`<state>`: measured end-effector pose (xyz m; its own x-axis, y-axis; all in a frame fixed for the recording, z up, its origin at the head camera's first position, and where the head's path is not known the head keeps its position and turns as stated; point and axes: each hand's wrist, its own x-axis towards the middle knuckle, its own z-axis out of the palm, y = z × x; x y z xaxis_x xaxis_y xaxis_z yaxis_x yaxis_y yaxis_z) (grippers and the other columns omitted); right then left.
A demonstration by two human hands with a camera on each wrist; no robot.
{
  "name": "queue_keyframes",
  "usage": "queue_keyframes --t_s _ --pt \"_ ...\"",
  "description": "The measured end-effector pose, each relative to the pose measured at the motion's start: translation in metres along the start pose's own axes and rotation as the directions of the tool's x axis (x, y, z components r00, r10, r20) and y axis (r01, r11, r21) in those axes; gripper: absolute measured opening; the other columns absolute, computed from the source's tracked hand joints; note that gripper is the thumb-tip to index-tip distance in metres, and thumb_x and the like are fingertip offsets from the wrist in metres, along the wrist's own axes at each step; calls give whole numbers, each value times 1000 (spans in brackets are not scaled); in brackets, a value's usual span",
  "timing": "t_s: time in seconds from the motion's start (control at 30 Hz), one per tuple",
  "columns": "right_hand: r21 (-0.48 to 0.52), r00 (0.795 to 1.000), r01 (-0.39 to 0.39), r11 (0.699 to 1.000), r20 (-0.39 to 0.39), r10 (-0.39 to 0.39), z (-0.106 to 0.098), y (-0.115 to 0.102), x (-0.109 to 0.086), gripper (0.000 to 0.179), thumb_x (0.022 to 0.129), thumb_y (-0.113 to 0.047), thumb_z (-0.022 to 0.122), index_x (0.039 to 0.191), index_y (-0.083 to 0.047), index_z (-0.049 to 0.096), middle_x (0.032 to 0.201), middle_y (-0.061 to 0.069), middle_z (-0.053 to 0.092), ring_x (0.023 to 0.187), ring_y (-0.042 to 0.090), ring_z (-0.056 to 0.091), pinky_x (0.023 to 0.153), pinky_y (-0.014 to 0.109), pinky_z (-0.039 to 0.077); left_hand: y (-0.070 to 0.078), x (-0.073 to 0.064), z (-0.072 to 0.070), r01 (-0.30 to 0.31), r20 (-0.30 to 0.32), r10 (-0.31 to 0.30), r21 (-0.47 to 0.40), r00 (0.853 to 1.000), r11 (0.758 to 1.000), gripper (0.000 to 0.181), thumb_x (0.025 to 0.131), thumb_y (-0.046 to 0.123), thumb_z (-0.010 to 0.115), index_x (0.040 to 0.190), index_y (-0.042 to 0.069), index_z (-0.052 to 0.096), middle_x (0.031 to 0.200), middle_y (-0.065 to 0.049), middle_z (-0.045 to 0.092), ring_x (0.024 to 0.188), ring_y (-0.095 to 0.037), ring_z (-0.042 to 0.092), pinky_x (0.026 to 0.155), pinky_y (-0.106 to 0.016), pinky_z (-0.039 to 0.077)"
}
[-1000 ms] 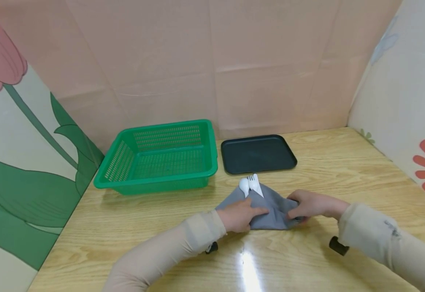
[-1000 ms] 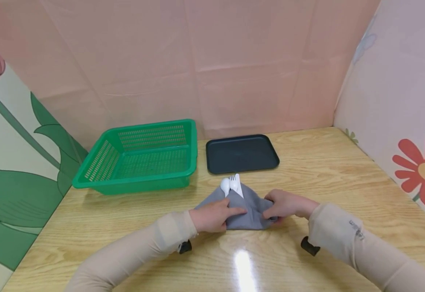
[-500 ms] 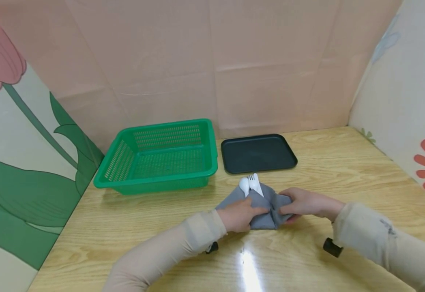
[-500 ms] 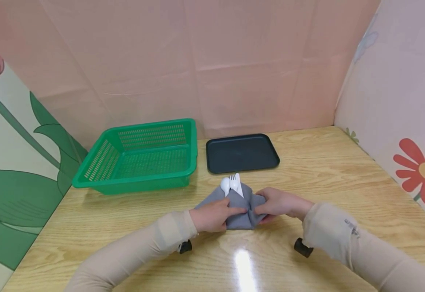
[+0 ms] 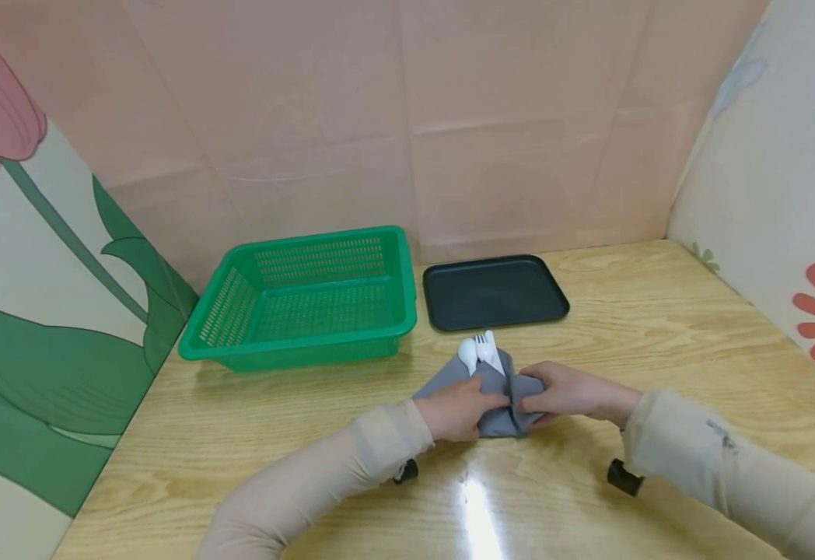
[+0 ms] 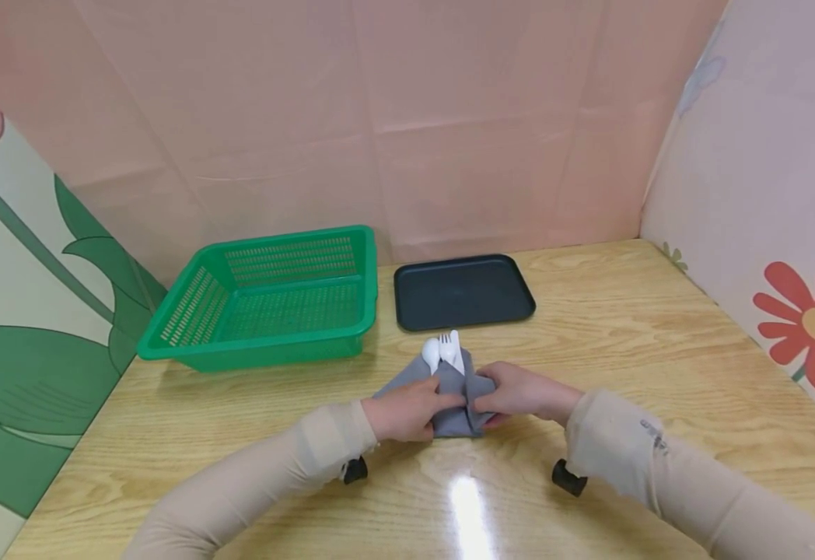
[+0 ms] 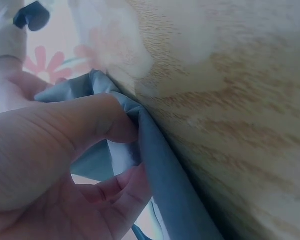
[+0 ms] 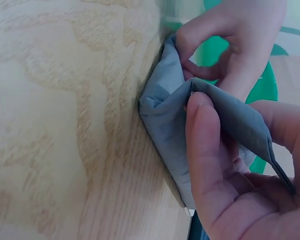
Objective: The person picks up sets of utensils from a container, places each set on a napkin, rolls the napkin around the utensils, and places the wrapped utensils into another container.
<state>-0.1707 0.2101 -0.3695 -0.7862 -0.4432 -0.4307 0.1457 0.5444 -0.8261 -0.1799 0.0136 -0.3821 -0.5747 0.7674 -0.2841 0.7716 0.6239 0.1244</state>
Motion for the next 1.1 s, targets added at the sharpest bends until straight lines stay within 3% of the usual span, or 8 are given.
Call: queue_keyframes --t_s 0.3,0.6,0.87,1.1 --pt "-10 1000 -21 1000 6 21 3 0 3 54 88 -6 57 131 17 35 118 24 51 90 18 62 75 34 56 -6 3 -2 -28 25 29 -43 999 999 61 84 17 68 139 24 42 129 -13 50 99 -14 56 80 -19 45" --pt "12 999 -33 999 7 33 6 3 5 62 88 -7 56 136 18 26 131 33 41 97 22 61 77 35 55 -10 5 -3 3 77 6 -117 997 993 66 84 17 68 142 23 37 127 -12 49 96 -13 53 79 -20 44" --pt "-15 1000 16 1000 11 -16 10 4 6 58 87 -6 58 134 15 33 124 28 49 95 22 61 75 35 55 -14 9 -4 52 90 -31 -238 995 970 69 82 16 69 142 15 35 136 -8 47 119 -13 48 96 -20 40" --pt "-72 999 36 997 -1 -36 13 3 6 59 85 -7 60 134 15 35 125 27 50 98 23 58 74 35 55 -20 11 -6 24 87 5 -331 996 943 65 80 13 71 136 11 38 133 -6 50 118 -11 47 97 -19 38"
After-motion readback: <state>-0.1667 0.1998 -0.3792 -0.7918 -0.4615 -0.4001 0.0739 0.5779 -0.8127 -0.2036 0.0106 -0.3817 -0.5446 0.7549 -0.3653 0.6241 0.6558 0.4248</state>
